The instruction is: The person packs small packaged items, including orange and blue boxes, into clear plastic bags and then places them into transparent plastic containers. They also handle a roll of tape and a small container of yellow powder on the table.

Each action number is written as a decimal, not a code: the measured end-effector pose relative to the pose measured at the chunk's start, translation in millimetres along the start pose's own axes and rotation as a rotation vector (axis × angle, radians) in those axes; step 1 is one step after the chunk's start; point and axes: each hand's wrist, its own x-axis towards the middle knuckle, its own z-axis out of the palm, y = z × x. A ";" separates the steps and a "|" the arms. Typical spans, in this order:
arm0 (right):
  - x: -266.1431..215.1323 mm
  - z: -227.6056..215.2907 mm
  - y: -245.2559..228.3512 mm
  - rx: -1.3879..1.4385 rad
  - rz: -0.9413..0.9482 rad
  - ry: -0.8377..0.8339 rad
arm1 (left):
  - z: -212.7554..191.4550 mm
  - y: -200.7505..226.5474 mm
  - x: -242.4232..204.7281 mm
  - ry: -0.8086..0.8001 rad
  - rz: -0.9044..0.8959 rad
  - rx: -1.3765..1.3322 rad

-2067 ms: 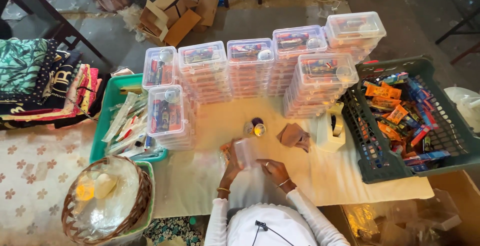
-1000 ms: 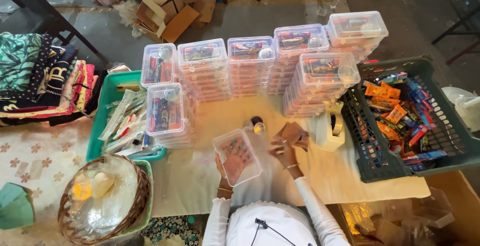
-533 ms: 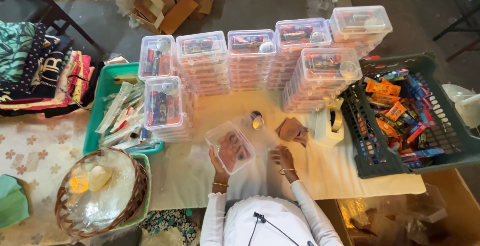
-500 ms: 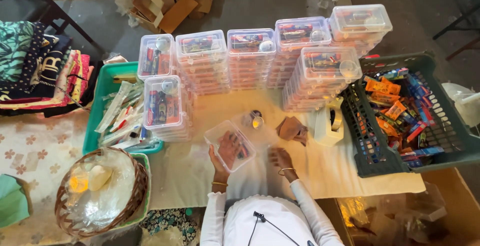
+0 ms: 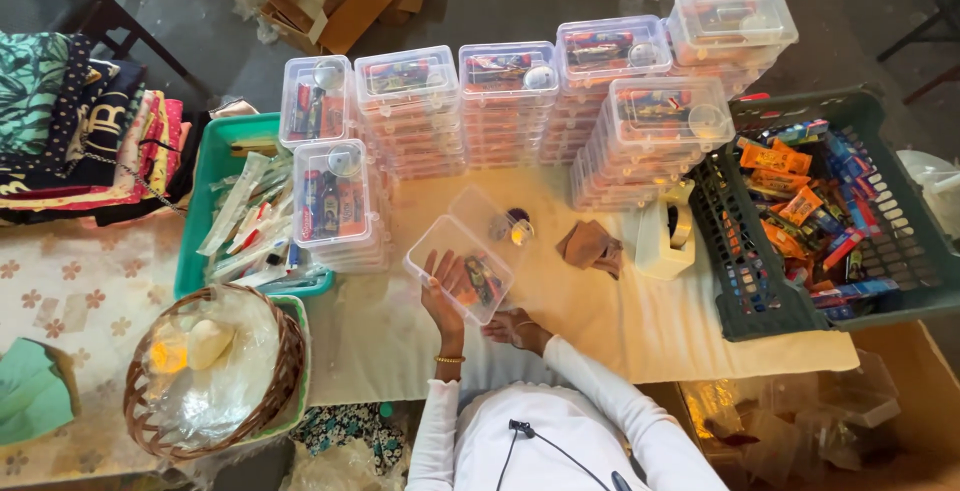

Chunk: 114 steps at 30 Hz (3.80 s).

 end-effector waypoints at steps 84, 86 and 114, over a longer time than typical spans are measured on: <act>-93.0 -35.2 -118.9 0.063 -1.021 0.437 | -52.3 -85.8 -14.5 -0.083 0.043 1.041; -98.6 -32.8 -115.6 0.022 -0.971 0.448 | -53.5 -85.6 -12.4 -0.027 0.015 0.985; -80.7 -62.3 -108.1 0.082 -0.890 0.443 | -54.2 -45.7 -0.7 0.196 0.067 0.879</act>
